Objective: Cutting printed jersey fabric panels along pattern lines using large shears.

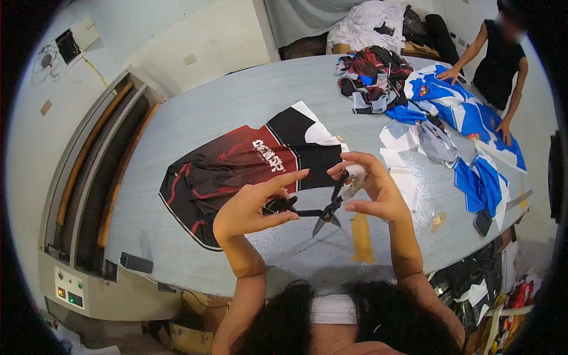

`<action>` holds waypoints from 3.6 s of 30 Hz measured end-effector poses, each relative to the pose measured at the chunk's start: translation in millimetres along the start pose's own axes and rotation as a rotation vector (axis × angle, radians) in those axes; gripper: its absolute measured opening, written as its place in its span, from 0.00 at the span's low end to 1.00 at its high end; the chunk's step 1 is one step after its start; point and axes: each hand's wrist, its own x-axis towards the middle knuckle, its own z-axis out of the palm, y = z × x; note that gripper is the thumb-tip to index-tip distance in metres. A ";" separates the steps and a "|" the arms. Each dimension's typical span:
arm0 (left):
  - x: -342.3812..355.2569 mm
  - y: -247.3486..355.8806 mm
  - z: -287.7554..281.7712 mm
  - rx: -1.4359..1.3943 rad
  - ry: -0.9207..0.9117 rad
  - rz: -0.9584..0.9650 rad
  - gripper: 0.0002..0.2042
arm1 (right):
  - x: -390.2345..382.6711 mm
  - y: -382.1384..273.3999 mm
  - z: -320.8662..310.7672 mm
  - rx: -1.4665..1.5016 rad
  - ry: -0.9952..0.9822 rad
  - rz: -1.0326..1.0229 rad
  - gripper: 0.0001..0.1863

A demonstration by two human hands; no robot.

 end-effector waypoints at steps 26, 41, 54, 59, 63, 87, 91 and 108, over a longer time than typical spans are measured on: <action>-69.6 1.8 -47.2 0.122 -0.006 -0.060 0.22 | 35.4 6.3 80.2 0.084 -0.276 -0.066 0.16; -45.5 -0.2 -38.3 -0.012 0.066 -0.273 0.20 | 37.1 28.1 19.7 -0.055 -0.259 0.129 0.17; 12.5 -0.9 -1.4 -0.186 0.140 -0.146 0.19 | 11.0 -0.2 -65.4 -0.091 -0.259 0.306 0.17; 28.3 11.5 22.8 -0.176 0.120 -0.028 0.17 | 16.3 1.6 -25.5 0.257 -0.269 0.043 0.28; 24.9 4.3 22.0 -0.185 0.174 0.056 0.17 | 19.4 4.8 -2.4 0.370 -0.348 0.091 0.27; -77.6 0.5 -41.1 0.101 0.096 -0.417 0.22 | 32.6 34.1 -29.3 -0.418 -0.503 0.152 0.11; -89.4 -7.6 -37.7 0.010 0.223 -0.499 0.22 | 31.4 33.1 17.5 0.156 -0.392 0.223 0.10; -28.6 -2.8 -7.4 0.352 -0.173 -0.173 0.18 | 12.3 -9.2 37.5 0.149 -0.337 0.248 0.12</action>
